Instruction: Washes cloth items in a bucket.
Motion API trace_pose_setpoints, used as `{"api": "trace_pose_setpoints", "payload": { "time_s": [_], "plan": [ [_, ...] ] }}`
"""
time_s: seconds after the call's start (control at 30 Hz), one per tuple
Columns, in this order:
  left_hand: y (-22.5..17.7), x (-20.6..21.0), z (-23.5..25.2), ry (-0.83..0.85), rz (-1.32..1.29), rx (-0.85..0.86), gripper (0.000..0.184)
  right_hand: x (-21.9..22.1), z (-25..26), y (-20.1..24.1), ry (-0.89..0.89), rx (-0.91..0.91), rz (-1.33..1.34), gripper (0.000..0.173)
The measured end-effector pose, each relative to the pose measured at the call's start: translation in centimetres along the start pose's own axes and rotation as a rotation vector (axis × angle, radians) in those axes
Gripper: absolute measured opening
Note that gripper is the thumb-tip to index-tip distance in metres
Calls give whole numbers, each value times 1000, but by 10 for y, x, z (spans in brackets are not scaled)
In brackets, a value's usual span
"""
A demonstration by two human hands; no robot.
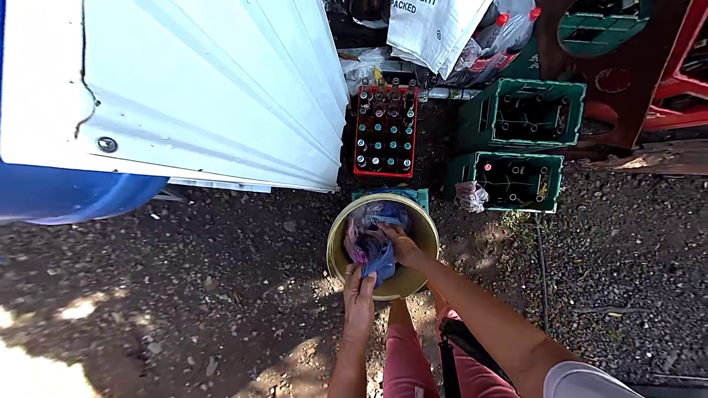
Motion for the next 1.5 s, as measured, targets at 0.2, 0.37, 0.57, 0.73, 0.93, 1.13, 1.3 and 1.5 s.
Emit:
{"api": "trace_pose_setpoints", "payload": {
  "time_s": [0.2,0.37,0.57,0.73,0.93,1.13,1.3,1.5],
  "plan": [
    [-80,-19,-39,-27,-213,360,21,8,-39,48,76,-188,-84,55],
    [-122,-51,-63,-250,-71,558,32,-12,-105,80,-31,-445,173,50],
    [-46,-55,-18,-396,678,140,44,-59,-118,61,-378,-452,413,12],
    [52,-10,42,-24,973,-423,55,-59,-65,41,-53,115,-224,37],
    [126,25,114,143,969,-557,91,-35,26,10,12,325,-557,63],
    [173,36,138,168,1137,-641,121,-16,80,-46,-124,330,-345,68],
    [184,28,149,181,1046,-599,96,-15,86,-58,-17,293,-241,88],
    [170,33,138,774,997,-891,49,2,85,-51,363,394,-304,73]
  ]
}}
Point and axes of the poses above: each hand's wrist, its own z-axis towards the middle knuckle, its own x-axis out of the palm, y = z × x, the point moved 4 cm from there along z, towards the middle knuckle, and after that the axes turned 12 degrees about y, right-handed, at the moved point
